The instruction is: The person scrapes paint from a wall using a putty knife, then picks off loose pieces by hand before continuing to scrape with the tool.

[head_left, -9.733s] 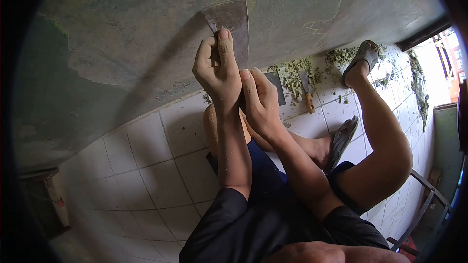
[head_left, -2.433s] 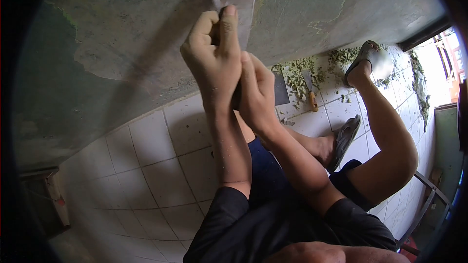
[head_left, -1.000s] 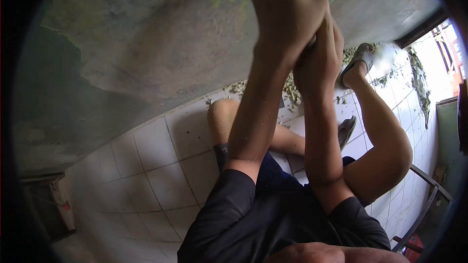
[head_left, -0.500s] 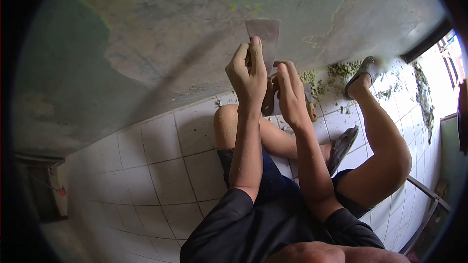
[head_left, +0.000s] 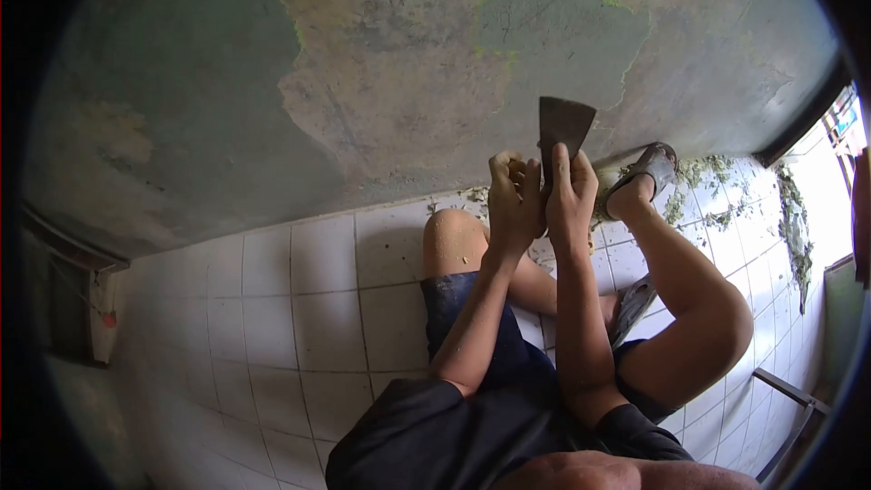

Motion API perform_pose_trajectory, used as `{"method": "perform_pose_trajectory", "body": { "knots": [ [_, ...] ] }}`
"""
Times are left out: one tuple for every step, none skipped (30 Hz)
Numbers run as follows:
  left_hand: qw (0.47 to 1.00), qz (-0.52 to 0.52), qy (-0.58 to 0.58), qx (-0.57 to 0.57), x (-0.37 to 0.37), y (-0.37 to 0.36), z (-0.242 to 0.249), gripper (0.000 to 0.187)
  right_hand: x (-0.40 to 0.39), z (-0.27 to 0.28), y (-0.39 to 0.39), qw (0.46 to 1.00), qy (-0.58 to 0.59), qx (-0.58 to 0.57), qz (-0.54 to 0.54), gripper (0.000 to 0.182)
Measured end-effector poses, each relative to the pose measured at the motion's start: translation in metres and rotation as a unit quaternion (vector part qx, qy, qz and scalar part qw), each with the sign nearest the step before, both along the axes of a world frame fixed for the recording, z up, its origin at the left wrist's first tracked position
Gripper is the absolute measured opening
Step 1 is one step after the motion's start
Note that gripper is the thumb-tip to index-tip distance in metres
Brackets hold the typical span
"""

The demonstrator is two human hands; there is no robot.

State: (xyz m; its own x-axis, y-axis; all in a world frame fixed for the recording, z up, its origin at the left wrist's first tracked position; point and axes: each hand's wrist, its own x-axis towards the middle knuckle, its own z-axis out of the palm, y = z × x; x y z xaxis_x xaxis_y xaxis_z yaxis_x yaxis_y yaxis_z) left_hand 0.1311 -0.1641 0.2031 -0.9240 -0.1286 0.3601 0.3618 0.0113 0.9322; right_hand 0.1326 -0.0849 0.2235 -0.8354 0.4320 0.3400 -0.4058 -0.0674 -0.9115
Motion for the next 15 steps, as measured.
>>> {"method": "perform_pose_trajectory", "body": {
  "knots": [
    [0.999, -0.009, -0.042, -0.015, 0.005, -0.001, -0.002, 0.034, 0.000, 0.003, 0.002, 0.999, -0.002, 0.041, -0.026, 0.025],
    [0.980, -0.107, -0.171, 0.007, 0.008, -0.006, -0.004, 0.039, 0.001, 0.005, 0.004, 0.997, -0.009, 0.059, -0.045, 0.029],
    [0.979, -0.103, -0.176, 0.004, 0.011, -0.006, -0.006, 0.039, 0.002, 0.008, 0.004, 0.998, -0.014, 0.055, -0.042, 0.029],
    [0.977, -0.153, -0.146, 0.016, 0.011, -0.006, -0.007, 0.042, -0.001, 0.010, 0.003, 0.999, 0.003, -0.021, -0.028, 0.028],
    [0.972, -0.204, -0.117, 0.029, 0.013, -0.007, -0.010, 0.047, -0.001, 0.012, 0.000, 0.995, 0.018, -0.098, -0.015, 0.027],
    [0.970, -0.186, -0.150, 0.044, 0.019, -0.001, -0.007, 0.053, 0.001, 0.014, 0.002, 0.993, 0.005, -0.118, 0.002, 0.023],
    [0.970, -0.183, -0.154, 0.045, 0.022, 0.002, -0.005, 0.053, 0.002, 0.014, 0.004, 0.993, 0.000, -0.119, 0.004, 0.023],
    [0.978, -0.164, -0.132, 0.008, 0.025, 0.005, -0.003, 0.051, 0.003, 0.014, 0.006, 0.993, -0.007, -0.116, 0.010, 0.022],
    [0.983, -0.144, -0.109, -0.030, 0.027, 0.005, -0.004, 0.050, 0.003, 0.012, 0.008, 0.993, -0.012, -0.113, 0.016, 0.021],
    [0.984, -0.134, -0.105, -0.047, 0.028, 0.002, -0.005, 0.049, 0.001, 0.011, 0.008, 0.993, -0.009, -0.115, 0.020, 0.021],
    [0.985, -0.131, -0.105, -0.049, 0.029, -0.002, -0.006, 0.049, -0.001, 0.011, 0.008, 0.993, -0.009, -0.117, 0.023, 0.021],
    [0.986, -0.127, -0.099, -0.045, 0.031, -0.006, -0.006, 0.047, -0.002, 0.011, 0.006, 0.992, -0.007, -0.117, 0.037, 0.021],
    [0.987, -0.124, -0.093, -0.041, 0.033, -0.010, -0.006, 0.045, -0.003, 0.010, 0.003, 0.992, -0.006, -0.117, 0.051, 0.021],
    [0.987, -0.123, -0.094, -0.042, 0.035, -0.013, -0.006, 0.045, -0.002, 0.009, 0.001, 0.992, -0.017, -0.111, 0.050, 0.022],
    [0.987, -0.116, -0.104, -0.050, 0.037, -0.017, -0.006, 0.043, -0.002, 0.008, -0.003, 0.992, -0.019, -0.110, 0.051, 0.022]
  ]
}}
